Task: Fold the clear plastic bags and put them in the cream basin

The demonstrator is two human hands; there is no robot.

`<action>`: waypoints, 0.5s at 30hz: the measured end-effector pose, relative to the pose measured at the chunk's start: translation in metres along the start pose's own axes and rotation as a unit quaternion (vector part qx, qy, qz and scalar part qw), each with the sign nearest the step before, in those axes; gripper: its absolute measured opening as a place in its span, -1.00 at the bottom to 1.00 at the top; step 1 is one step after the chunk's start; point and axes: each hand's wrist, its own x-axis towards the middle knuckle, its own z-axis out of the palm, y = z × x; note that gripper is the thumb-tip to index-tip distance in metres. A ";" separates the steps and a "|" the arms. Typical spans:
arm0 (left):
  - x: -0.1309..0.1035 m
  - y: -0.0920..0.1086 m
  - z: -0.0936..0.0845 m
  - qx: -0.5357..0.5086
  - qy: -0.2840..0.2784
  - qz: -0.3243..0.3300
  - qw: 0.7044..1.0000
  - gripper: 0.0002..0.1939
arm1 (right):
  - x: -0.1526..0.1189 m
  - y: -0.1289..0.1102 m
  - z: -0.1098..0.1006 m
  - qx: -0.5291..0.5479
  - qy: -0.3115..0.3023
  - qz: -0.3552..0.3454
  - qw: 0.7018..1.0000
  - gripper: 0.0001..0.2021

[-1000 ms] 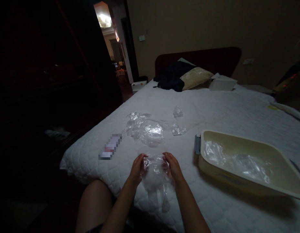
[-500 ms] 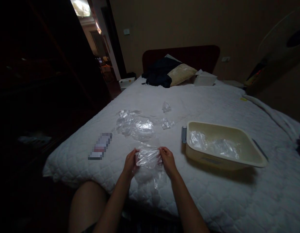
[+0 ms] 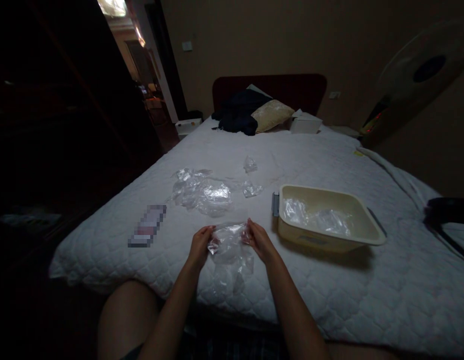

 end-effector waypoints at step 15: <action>0.017 0.007 -0.007 0.128 0.073 0.065 0.987 -0.67 | -0.006 0.004 0.001 -0.065 -0.001 0.005 0.998 -0.76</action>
